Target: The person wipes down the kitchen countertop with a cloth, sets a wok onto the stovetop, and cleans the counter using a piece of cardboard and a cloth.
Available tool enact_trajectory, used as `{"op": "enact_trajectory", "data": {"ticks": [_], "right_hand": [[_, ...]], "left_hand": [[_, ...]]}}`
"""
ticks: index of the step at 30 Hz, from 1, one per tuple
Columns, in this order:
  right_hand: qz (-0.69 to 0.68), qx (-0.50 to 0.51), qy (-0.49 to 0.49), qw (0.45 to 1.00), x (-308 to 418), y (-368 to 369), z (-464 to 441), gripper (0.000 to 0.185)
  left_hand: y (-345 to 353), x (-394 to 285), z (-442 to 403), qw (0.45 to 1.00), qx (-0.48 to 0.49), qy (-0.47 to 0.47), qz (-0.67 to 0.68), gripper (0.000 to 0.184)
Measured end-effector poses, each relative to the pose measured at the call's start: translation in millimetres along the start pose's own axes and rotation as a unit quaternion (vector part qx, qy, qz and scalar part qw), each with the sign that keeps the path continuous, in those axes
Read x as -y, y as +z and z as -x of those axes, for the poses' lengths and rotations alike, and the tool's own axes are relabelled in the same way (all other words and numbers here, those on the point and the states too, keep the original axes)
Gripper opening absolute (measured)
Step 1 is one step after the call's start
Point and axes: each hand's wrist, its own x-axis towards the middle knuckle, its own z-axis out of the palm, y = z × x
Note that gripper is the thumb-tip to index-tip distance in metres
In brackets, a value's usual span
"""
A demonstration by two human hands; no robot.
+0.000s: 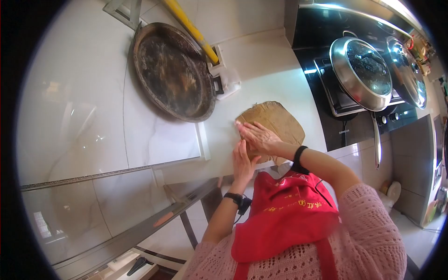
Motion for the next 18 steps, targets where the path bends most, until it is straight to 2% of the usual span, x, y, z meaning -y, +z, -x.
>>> {"op": "enact_trajectory", "data": {"ticks": [1, 4, 7, 10, 13, 16, 18], "right_hand": [[-0.037, 0.028, -0.030, 0.998, 3.2, -4.6, 12.9, 0.076], [-0.009, 0.071, -0.116, 0.991, -1.8, -4.6, 58.3, 0.076], [0.043, 0.077, -0.167, 0.982, -7.1, -12.6, 86.9, 0.066], [0.065, 0.059, -0.154, 0.984, -0.6, -20.8, 70.5, 0.066], [0.103, 0.095, -0.098, 0.985, 6.9, -38.5, 41.3, 0.066], [0.073, -0.009, -0.061, 0.995, -13.0, -7.7, 25.6, 0.065], [0.080, -0.059, 0.019, 0.995, -28.8, -5.7, 19.9, 0.065]], "left_hand": [[-0.4, -0.4, 0.0, 1.000, 0.004, -0.002, -0.002, 0.090], [1.3, 1.6, 2.2, 1.000, 0.015, -0.005, -0.013, 0.091], [5.2, 4.2, 3.5, 0.999, 0.027, -0.003, -0.024, 0.092], [8.2, 5.0, 6.7, 0.999, 0.041, -0.016, -0.019, 0.092], [8.4, 5.0, 2.7, 0.997, 0.063, -0.015, -0.041, 0.090], [3.1, -3.1, -0.2, 0.993, 0.090, -0.006, -0.081, 0.086], [7.4, 0.6, 2.0, 0.990, 0.102, -0.010, -0.100, 0.079]]}}
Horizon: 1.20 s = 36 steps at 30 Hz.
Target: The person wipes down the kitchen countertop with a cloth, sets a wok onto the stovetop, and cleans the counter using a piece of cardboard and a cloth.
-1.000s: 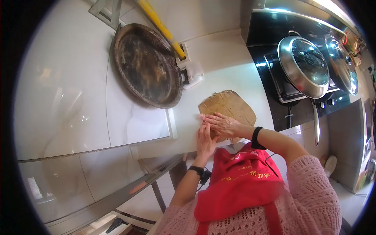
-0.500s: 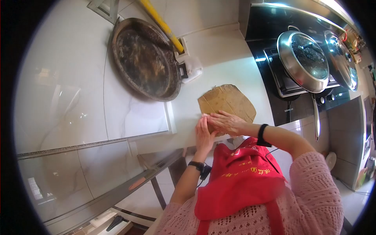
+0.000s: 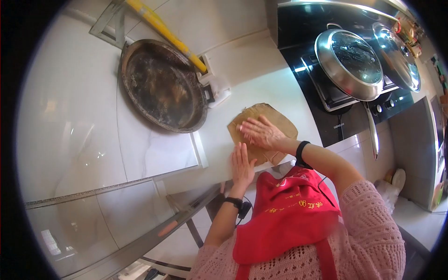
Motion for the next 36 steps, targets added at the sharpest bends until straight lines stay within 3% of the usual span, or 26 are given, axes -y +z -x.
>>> {"op": "enact_trajectory", "data": {"ticks": [3, 8, 11, 18, 19, 22, 25, 29, 32, 36], "right_hand": [[0.059, -0.001, 0.093, 0.994, -21.8, -14.9, -4.7, 0.066], [0.079, -0.012, 0.186, 0.979, -40.1, -17.3, 16.4, 0.068], [0.084, -0.011, 0.183, 0.979, -41.5, -17.9, 52.5, 0.065], [0.042, 0.077, 0.117, 0.989, -10.1, -33.3, 109.6, 0.068], [0.063, 0.128, 0.094, 0.985, -0.5, -35.0, 99.7, 0.068], [-0.002, 0.063, -0.037, 0.997, 25.1, -7.7, 82.2, 0.071], [-0.001, 0.066, -0.076, 0.995, 15.1, -11.4, 84.2, 0.070], [0.032, 0.099, 0.015, 0.994, -21.9, -37.6, 103.9, 0.068], [0.098, 0.029, 0.124, 0.987, -28.3, -33.6, 98.9, 0.066], [0.032, -0.050, 0.205, 0.977, -27.1, -5.4, 62.8, 0.065]], "left_hand": [[-13.7, -3.8, -1.4, 0.990, 0.040, 0.057, -0.121, 0.069], [-15.9, -7.0, -1.5, 0.993, 0.027, 0.048, -0.109, 0.062], [-20.6, -13.1, -1.8, 0.993, 0.034, 0.037, -0.107, 0.062], [-17.2, -15.2, -2.0, 0.990, 0.026, 0.029, -0.133, 0.061], [-16.9, -16.1, -1.7, 0.991, 0.031, 0.027, -0.127, 0.062], [-17.0, -16.1, -1.0, 0.993, 0.043, 0.021, -0.104, 0.063], [-19.3, -12.0, -3.3, 0.995, 0.041, 0.022, -0.087, 0.066], [-20.2, -11.5, -2.6, 0.994, 0.028, 0.039, -0.101, 0.069], [-10.2, -12.6, -3.8, 0.992, 0.023, 0.029, -0.120, 0.072], [-15.9, -20.6, -7.2, 0.995, 0.042, 0.001, -0.093, 0.077]]}}
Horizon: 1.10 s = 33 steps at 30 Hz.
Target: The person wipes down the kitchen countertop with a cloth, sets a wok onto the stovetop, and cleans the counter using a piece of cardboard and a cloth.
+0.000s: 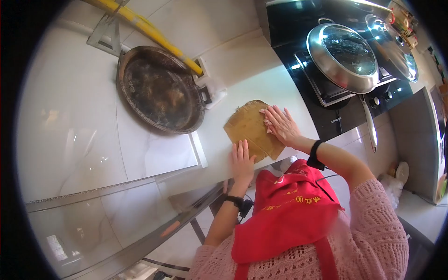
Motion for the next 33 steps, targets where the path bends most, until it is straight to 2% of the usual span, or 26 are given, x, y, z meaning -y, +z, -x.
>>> {"op": "enact_trajectory", "data": {"ticks": [3, 6, 7, 9, 11, 12, 14, 15, 19, 22, 25, 27, 28, 31, 33], "right_hand": [[-0.007, -0.009, -0.009, 1.000, 22.4, 9.7, -39.3, 0.067], [-0.029, -0.032, -0.080, 0.996, 41.6, 20.9, -64.4, 0.070], [0.005, -0.029, -0.101, 0.994, 49.6, 24.9, -68.4, 0.073], [-0.022, 0.000, -0.150, 0.988, 62.2, 30.8, -68.2, 0.073], [-0.045, 0.011, -0.212, 0.976, 69.7, 36.5, -60.7, 0.070], [-0.044, 0.047, -0.235, 0.970, 73.5, 33.2, -54.9, 0.068], [-0.041, 0.119, -0.280, 0.952, 81.1, 16.9, -43.3, 0.065], [-0.029, 0.200, -0.303, 0.931, 82.6, 1.0, -39.5, 0.063], [-0.147, 0.107, -0.381, 0.907, 65.2, -5.4, 1.6, 0.068], [-0.116, 0.111, -0.410, 0.898, 40.6, -7.1, 27.7, 0.067], [-0.157, 0.130, -0.354, 0.913, 9.6, -22.6, 43.3, 0.062], [-0.138, 0.092, -0.252, 0.953, -11.4, -39.5, 48.1, 0.061], [-0.128, 0.072, -0.200, 0.969, -21.7, -44.4, 50.9, 0.061], [0.033, 0.004, -0.021, 0.999, -47.5, -44.6, 60.3, 0.056], [0.000, -0.017, 0.057, 0.998, -52.7, -54.6, 61.3, 0.054]], "left_hand": [[-3.6, 0.7, -1.2, 0.991, -0.026, -0.045, 0.120, 0.091], [-11.1, 0.5, -4.7, 0.964, -0.085, -0.090, 0.235, 0.107], [-10.1, 2.6, -4.9, 0.968, -0.077, -0.087, 0.223, 0.110], [-13.7, 7.4, -8.4, 0.975, -0.064, -0.080, 0.199, 0.115], [-20.3, 5.7, -8.3, 0.984, -0.050, -0.080, 0.154, 0.116], [-24.7, 5.3, -8.6, 0.987, -0.042, -0.079, 0.131, 0.116], [-25.6, 13.5, -7.9, 0.990, -0.073, 0.009, 0.121, 0.113], [-26.0, 15.9, -7.2, 0.988, -0.088, 0.053, 0.115, 0.111], [-27.3, 17.1, -4.0, 0.996, -0.038, 0.068, 0.048, 0.098], [-26.1, 17.4, -8.6, 0.997, -0.030, 0.063, 0.016, 0.085], [-27.0, 17.1, -9.2, 0.992, -0.028, 0.099, -0.067, 0.075], [-22.6, 15.0, -6.7, 0.982, -0.030, 0.140, -0.120, 0.071], [-21.7, 13.2, -7.6, 0.984, -0.028, 0.133, -0.117, 0.071], [-17.4, 13.2, -6.7, 0.989, -0.028, 0.112, -0.088, 0.071], [-19.2, 13.5, -6.9, 0.993, -0.040, 0.102, -0.042, 0.072]]}}
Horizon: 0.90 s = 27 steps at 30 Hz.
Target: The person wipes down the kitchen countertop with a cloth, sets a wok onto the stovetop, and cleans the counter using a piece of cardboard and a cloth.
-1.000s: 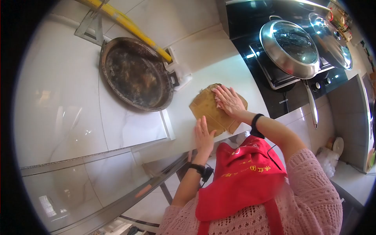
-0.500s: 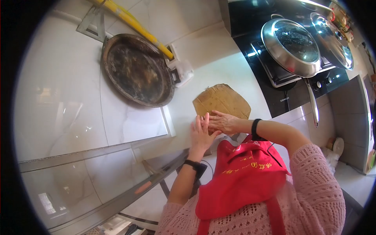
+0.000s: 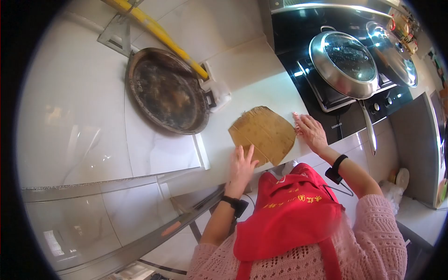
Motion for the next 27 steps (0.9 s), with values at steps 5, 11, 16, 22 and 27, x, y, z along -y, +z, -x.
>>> {"op": "enact_trajectory", "data": {"ticks": [5, 11, 16, 22, 27], "right_hand": [[-0.019, -0.066, 0.043, 0.997, 10.3, -33.2, -8.5, 0.044], [0.002, -0.017, 0.024, 1.000, 7.1, -16.7, -14.7, 0.041], [-0.008, 0.021, 0.035, 0.999, 3.9, -20.4, -23.2, 0.048], [-0.018, -0.005, 0.012, 1.000, -6.7, -13.0, -20.5, 0.040], [-0.107, -0.084, 0.039, 0.990, -4.9, -18.7, -28.3, 0.028]], "left_hand": [[-16.9, 3.1, 1.6, 0.975, 0.005, -0.164, 0.152, 0.074], [-0.1, 22.3, 2.8, 0.792, 0.041, -0.407, 0.453, 0.055], [25.2, 40.0, -11.0, 0.591, 0.136, -0.412, 0.680, 0.031], [-42.5, 7.6, -24.5, 0.602, 0.088, -0.345, 0.715, 0.031], [-72.4, 53.9, 18.1, 0.745, -0.017, -0.267, 0.611, 0.031]]}}
